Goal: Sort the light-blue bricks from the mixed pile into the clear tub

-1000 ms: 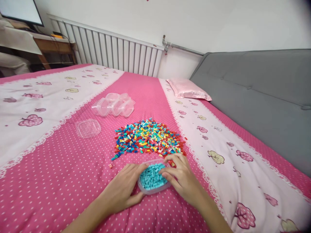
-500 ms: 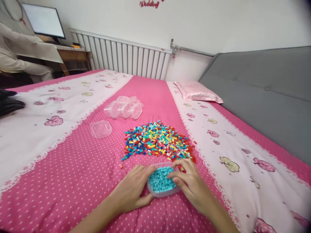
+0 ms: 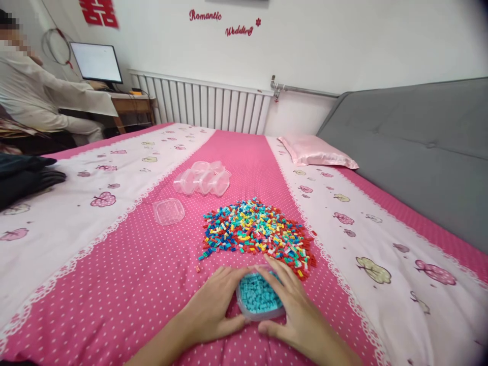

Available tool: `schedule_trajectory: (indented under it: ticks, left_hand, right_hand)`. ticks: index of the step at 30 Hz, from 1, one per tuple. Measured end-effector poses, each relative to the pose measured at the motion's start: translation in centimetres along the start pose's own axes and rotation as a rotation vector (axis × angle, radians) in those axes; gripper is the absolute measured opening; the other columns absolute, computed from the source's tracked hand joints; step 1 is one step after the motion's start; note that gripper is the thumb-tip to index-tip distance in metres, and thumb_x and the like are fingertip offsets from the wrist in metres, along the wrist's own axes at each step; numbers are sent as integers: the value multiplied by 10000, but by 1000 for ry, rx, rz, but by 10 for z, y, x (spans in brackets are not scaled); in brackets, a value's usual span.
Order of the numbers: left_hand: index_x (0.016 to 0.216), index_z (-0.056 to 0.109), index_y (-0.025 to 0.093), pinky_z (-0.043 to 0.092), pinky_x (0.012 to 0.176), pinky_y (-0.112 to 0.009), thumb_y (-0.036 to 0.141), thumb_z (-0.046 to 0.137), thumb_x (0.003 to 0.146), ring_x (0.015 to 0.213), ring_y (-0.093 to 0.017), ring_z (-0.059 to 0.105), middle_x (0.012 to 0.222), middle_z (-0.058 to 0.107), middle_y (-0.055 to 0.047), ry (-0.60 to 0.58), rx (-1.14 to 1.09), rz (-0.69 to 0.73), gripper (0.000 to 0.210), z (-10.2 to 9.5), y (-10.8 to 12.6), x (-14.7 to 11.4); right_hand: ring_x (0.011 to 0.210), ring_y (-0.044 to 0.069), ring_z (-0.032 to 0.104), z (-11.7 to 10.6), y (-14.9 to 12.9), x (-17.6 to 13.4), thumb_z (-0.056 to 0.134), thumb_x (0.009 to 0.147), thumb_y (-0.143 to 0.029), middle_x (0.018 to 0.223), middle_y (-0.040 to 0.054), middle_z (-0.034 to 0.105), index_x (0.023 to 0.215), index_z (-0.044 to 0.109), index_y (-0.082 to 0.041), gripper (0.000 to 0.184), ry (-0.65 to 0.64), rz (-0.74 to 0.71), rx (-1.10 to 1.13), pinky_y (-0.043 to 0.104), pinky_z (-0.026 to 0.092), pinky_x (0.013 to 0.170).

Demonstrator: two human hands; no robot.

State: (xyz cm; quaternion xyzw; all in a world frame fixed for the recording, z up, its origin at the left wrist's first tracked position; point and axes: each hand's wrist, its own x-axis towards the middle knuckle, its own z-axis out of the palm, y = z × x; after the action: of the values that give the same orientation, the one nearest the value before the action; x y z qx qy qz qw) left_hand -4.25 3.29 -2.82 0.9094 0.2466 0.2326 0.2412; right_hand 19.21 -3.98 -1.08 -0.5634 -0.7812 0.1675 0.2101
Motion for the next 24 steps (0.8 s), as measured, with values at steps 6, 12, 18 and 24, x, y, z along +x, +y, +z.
schedule_trajectory:
  ticks: [6,12,18,24]
  left_hand:
    - [1489,330,204,445,1052,-496,829,343,869,1260,-330,525,1406,522,-174,84,-59,-28,880,-2,-6,-4]
    - [1246,582,231,437,983,-410,378,372,1035,1141,-256,542,1189,657,-79,449,281,-257,332,-28,-12,3]
    - [1067,707,246,332,971,-495,283,467,992,1113,-313,491,1146,661,-84,559,462,-373,254,-59,-47,7]
    - [1031,746,281,347,980,-454,234,573,937,1129,-292,489,1163,661,-60,418,502,-306,202,-58,-63,21]
  right_hand:
    - [1456,339,332,15,3,4,674,895,-495,1558,129,410,1492,451,-275,675,49,36,-22,574,366,1157]
    - [1456,392,331,22,7,-1,739,811,-566,1572,125,392,1523,413,-304,825,45,40,5,606,378,1138]
    - [1520,381,165,2,16,-8,407,936,-708,1676,44,140,1604,117,-371,802,245,-3,132,629,288,1173]
    - [1437,322,357,-16,42,-9,307,1027,-541,1505,52,457,1494,385,-376,501,446,201,257,620,306,1163]
